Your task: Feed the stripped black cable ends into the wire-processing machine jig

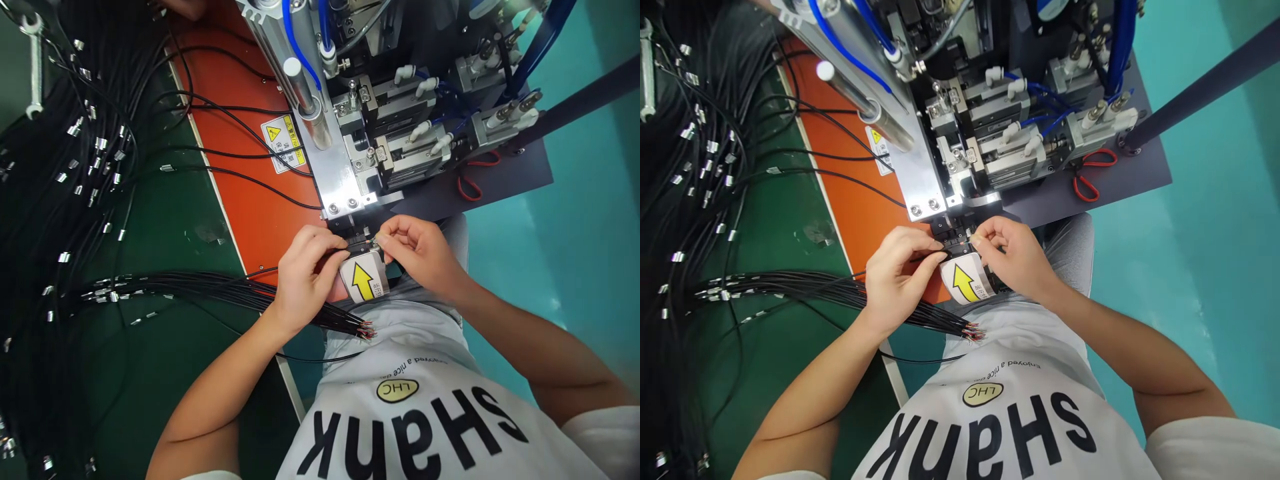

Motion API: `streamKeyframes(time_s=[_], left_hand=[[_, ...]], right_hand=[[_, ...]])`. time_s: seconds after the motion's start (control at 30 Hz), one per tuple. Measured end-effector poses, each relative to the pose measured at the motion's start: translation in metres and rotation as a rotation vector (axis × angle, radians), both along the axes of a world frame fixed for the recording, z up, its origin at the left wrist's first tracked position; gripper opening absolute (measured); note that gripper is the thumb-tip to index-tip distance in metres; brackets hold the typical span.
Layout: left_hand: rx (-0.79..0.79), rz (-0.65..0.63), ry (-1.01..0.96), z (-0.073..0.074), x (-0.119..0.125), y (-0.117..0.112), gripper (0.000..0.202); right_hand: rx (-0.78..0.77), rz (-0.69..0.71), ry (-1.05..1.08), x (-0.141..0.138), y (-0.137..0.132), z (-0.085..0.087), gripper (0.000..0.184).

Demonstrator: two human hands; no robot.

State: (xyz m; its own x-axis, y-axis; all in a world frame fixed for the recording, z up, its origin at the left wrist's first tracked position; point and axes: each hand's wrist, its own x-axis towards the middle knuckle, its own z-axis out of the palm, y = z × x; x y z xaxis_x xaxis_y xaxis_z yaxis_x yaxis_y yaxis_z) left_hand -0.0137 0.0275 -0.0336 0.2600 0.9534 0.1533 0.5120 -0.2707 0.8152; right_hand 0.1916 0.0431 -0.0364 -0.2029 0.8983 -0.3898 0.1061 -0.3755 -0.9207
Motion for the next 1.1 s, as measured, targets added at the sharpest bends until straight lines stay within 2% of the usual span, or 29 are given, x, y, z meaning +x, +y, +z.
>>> streamKeyframes(time_s=[0.07, 0.13, 0.33, 0.6, 0.83, 1.1], left_hand=[[0.134, -0.015, 0.1, -0.008, -0.004, 0.0, 0.012], [0.204, -0.048, 0.158, -0.015, -0.006, 0.0, 0.02], [0.28, -0.109, 0.25, -0.025, -0.008, 0.001, 0.032], [0.272, -0.106, 0.284, -0.03, -0.006, 0.002, 0.032], [0.26, -0.115, 0.261, -0.03, -0.006, 0.004, 0.034], [0.224, -0.116, 0.283, -0.03, -0.006, 0.002, 0.035]], right_hand=[[0.006, -0.004, -0.008, 0.0, 0.006, -0.009, 0.013], [0.01, -0.008, -0.014, 0.0, 0.009, -0.018, 0.014], [0.017, -0.007, -0.047, 0.0, 0.014, -0.03, 0.016], [0.026, -0.019, -0.071, 0.001, 0.015, -0.033, 0.018], [-0.036, 0.005, 0.025, 0.004, 0.016, -0.032, 0.02], [0.032, 0.024, 0.019, 0.004, 0.017, -0.037, 0.02]])
